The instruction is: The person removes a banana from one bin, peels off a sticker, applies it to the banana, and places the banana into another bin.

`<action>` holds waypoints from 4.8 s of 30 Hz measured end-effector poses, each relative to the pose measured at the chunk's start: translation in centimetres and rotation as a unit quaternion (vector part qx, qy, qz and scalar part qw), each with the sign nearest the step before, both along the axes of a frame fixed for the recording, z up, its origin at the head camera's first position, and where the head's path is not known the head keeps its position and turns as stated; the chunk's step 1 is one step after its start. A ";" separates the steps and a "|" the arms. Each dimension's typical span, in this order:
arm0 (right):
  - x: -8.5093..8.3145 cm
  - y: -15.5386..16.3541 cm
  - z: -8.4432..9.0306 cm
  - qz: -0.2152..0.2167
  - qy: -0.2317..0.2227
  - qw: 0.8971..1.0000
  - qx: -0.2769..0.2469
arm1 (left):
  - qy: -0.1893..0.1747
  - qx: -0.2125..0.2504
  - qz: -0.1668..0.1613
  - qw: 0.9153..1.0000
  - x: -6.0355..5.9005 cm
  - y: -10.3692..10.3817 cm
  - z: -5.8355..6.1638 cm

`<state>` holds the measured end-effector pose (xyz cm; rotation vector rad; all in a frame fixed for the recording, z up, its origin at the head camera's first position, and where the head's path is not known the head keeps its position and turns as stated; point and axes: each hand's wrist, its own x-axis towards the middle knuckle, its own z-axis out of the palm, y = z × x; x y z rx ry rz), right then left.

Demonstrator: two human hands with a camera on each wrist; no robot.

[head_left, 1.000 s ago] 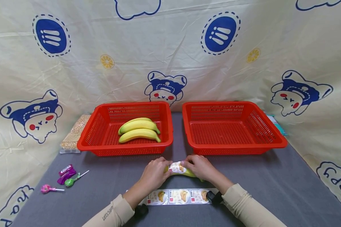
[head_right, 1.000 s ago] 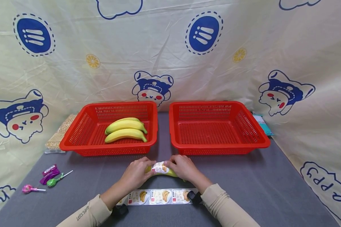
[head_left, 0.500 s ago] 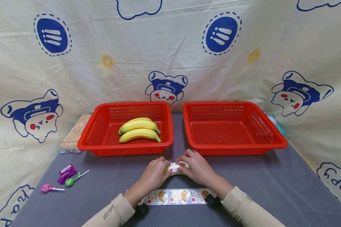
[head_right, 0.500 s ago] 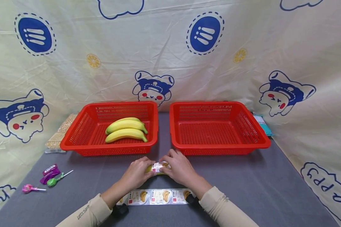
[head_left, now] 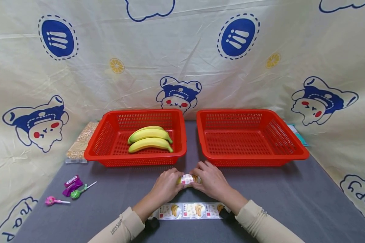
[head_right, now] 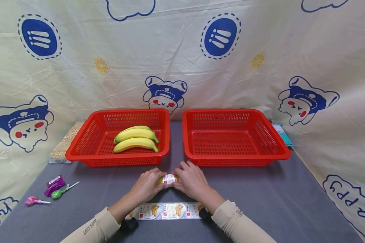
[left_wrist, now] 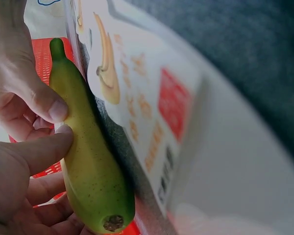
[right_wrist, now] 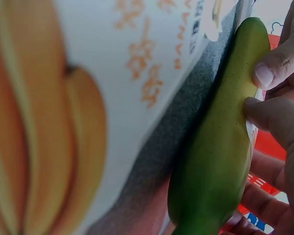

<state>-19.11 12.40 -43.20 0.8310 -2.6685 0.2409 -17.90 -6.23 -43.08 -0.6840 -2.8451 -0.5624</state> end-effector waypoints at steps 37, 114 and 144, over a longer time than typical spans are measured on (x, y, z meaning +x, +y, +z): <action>0.1 0.8 0.4 -0.013 -0.062 0.998 0.015 | 0.008 -0.023 -0.004 1.000 0.2 0.2 0.1; 0.6 16.2 1.3 -0.190 -0.331 0.730 -0.567 | -0.149 0.146 0.044 0.977 1.6 -3.7 -0.5; 0.1 16.6 1.2 -0.123 -0.331 0.663 -0.660 | -0.116 0.235 -0.027 0.965 0.6 0.2 7.6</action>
